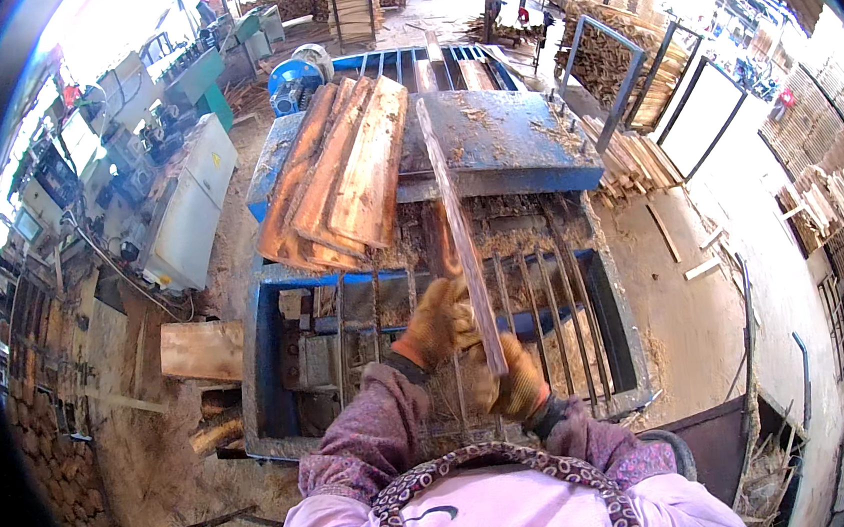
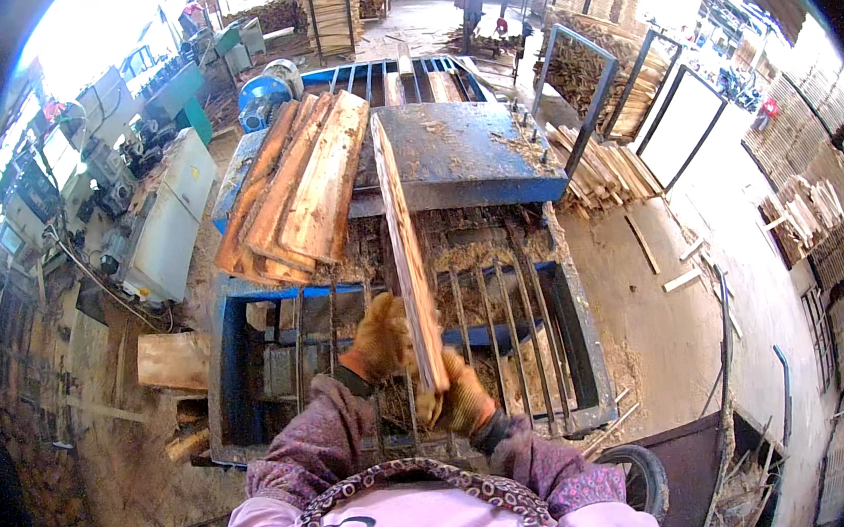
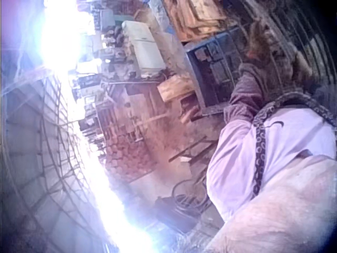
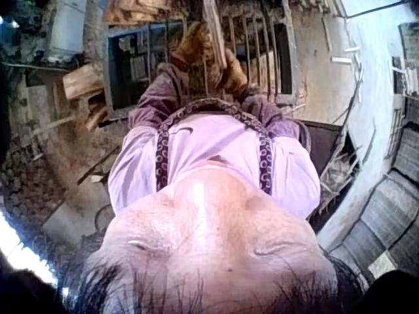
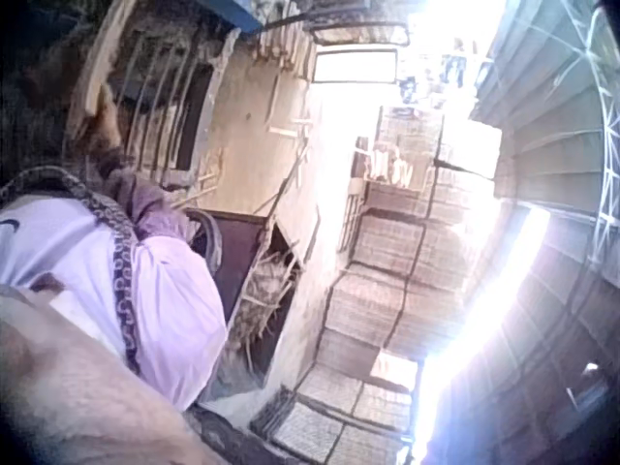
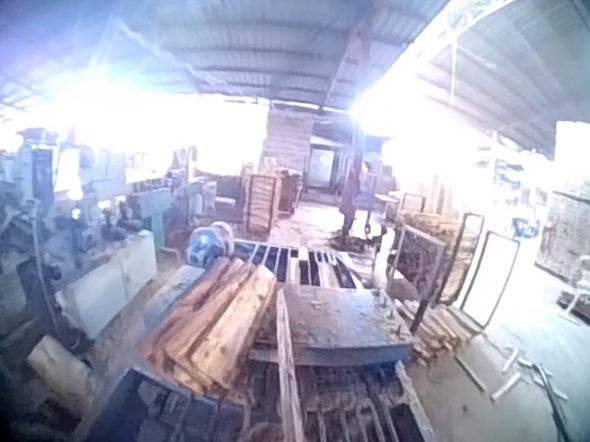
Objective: The person picks up processed wooden planks from a pile and stacks them onto a metal rack. The person handles the planks by hand, lifting them and arranging them in a neat stack on the rack.
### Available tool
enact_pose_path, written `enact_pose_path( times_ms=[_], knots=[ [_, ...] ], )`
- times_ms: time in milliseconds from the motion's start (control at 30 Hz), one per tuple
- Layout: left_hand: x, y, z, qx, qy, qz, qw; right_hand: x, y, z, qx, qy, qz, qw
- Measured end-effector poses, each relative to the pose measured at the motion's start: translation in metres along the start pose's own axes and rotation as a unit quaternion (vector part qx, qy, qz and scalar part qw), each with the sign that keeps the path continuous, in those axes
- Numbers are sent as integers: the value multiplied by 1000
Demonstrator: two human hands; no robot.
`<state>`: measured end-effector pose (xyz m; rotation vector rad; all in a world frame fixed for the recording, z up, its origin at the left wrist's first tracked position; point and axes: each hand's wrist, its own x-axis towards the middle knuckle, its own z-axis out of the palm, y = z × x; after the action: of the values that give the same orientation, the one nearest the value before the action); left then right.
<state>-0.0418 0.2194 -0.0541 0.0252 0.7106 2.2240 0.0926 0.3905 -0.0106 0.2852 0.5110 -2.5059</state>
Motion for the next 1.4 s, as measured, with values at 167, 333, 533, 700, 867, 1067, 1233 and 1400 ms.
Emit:
enact_pose_path(
  times_ms=[167, 333, 533, 700, 867, 1067, 1233, 1400],
  knots=[
    [-33, -67, 17, -5, 29, 68, 997, -55, 11, -29, -138, 145, 56, 978],
    [-84, -103, -10, 9, 209, 116, 971, -75, 6, -56, -390, 72, -84, 914],
    [-127, -147, -5, 397, 310, 132, 854, -67, 37, -82, -397, 166, -165, 888],
    [-183, -121, 65, 709, 189, 109, 671, -46, 29, -46, -398, 186, -192, 877],
    [-175, -117, 87, 837, 236, 99, 483, -31, 25, -59, -431, 222, -211, 849],
    [-160, -94, 84, 847, 219, 22, 483, -50, 46, -45, -735, 200, -349, 546],
    [-101, -40, 85, 874, 134, -90, 458, 2, 9, -68, -821, 202, -386, 368],
    [-48, 69, 83, 932, 165, 175, 272, 50, -24, -63, -806, 240, -420, 341]
  ],
)
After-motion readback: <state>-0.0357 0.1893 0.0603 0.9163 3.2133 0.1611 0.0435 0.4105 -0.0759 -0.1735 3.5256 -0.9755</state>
